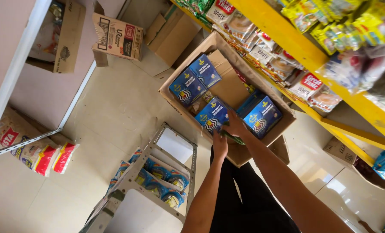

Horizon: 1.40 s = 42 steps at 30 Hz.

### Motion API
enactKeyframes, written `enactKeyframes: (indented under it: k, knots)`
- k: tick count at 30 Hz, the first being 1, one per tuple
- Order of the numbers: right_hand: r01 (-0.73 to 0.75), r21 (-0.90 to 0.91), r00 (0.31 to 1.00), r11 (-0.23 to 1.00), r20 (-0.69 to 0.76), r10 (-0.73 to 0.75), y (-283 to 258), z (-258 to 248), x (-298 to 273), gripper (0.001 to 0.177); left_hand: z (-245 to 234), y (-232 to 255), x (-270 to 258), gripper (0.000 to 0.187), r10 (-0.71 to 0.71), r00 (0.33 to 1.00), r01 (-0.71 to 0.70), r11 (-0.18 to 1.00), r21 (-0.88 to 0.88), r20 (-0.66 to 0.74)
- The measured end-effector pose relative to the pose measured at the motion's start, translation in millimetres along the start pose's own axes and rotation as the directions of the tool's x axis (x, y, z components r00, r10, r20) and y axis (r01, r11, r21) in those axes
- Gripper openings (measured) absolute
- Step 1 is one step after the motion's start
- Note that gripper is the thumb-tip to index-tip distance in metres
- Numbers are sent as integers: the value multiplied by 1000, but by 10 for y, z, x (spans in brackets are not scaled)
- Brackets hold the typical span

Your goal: Wiping dust off boxes of mosquito coils on a retail shelf using a cleaning cloth.

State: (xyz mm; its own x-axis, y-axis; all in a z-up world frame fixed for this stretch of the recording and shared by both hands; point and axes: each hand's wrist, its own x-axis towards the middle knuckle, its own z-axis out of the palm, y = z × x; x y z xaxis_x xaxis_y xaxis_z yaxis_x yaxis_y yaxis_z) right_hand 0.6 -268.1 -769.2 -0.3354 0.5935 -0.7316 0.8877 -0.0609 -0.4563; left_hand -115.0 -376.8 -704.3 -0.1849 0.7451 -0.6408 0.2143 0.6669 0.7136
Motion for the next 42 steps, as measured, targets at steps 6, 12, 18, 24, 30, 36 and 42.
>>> enactKeyframes:
  k: [6, 12, 18, 24, 30, 36, 42]
  knots:
    - [-130, 18, 991, 991, -20, 130, 437, 434, 441, 104, -88, -34, 874, 81, -709, 641, 607, 232, -760, 295]
    - [-235, -138, 972, 962, -20, 234, -125, 28, 70, 87, 26, -67, 1038, 96, -762, 543, 627, 87, -775, 354]
    - [-255, 47, 958, 966, -119, 259, -9, 75, 138, 53, -102, 86, 844, 96, -726, 601, 650, 200, -733, 334]
    - [-288, 179, 956, 941, -9, 295, -204, -199, 14, 50, -3, -142, 729, 75, -649, 703, 650, 419, -634, 291]
    - [-425, 168, 903, 889, 13, 430, 94, -260, -64, 60, -69, -279, 337, 57, -441, 864, 482, 585, -653, 243]
    - [-258, 724, 944, 639, 48, 327, -729, -1319, -1300, 52, -445, 405, -146, 75, -393, 889, 433, 549, -714, 237]
    - [-62, 917, 996, 395, 81, -31, -1014, -1644, -2103, 59, -1030, 1669, -494, 58, -169, 983, 115, 258, -959, 72]
